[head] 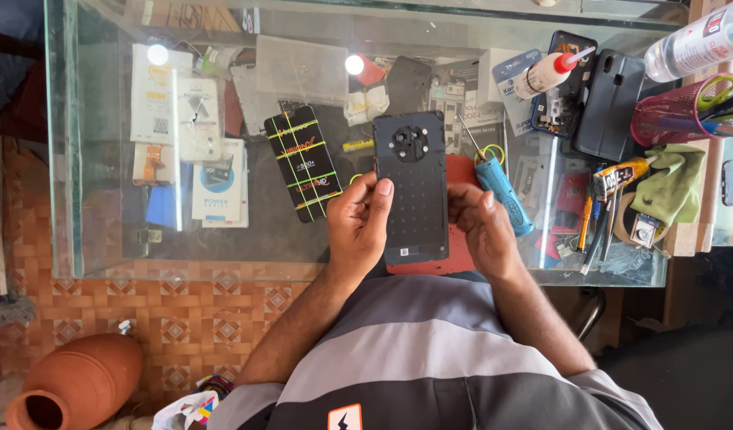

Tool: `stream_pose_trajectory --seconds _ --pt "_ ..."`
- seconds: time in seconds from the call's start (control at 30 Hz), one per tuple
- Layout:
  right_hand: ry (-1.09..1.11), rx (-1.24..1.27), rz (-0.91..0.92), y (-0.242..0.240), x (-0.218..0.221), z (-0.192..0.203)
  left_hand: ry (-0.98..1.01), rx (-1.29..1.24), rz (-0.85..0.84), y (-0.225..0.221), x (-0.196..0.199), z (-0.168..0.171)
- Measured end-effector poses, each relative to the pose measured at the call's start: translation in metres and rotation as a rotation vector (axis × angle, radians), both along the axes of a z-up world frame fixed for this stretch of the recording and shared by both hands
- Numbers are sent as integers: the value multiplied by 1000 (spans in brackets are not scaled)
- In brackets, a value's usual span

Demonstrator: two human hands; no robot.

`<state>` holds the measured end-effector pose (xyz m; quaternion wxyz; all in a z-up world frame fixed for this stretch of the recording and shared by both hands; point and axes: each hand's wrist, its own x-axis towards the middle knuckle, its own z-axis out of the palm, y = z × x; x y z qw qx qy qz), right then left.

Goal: The person works on a black smartphone back cover, using a blue soldering iron to heat the camera module area and a small metal tool to pry and remove the camera assembly. The person then handles the camera module and the back cover separately, appearing to clean or adjust the components.

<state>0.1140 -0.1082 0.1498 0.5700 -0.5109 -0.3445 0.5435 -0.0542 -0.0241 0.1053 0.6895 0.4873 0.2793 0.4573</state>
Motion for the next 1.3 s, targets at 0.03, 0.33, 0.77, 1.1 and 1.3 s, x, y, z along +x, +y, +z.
stream_pose_trajectory --seconds 0.03,0.33,0.77,1.1,1.3 --pt "14 -5 14 -4 -2 0 11 17 20 -2 -1 5" --pt "75 61 135 -24 -3 -1 10 98 88 -10 -13 10" --pt "-173 84 210 -27 0 14 -15 161 10 -26 -14 29" --pt "-225 11 246 -35 16 -8 -10 152 141 -16 0 25" --pt "-342 20 261 -39 18 -16 3 64 173 -14 0 9"
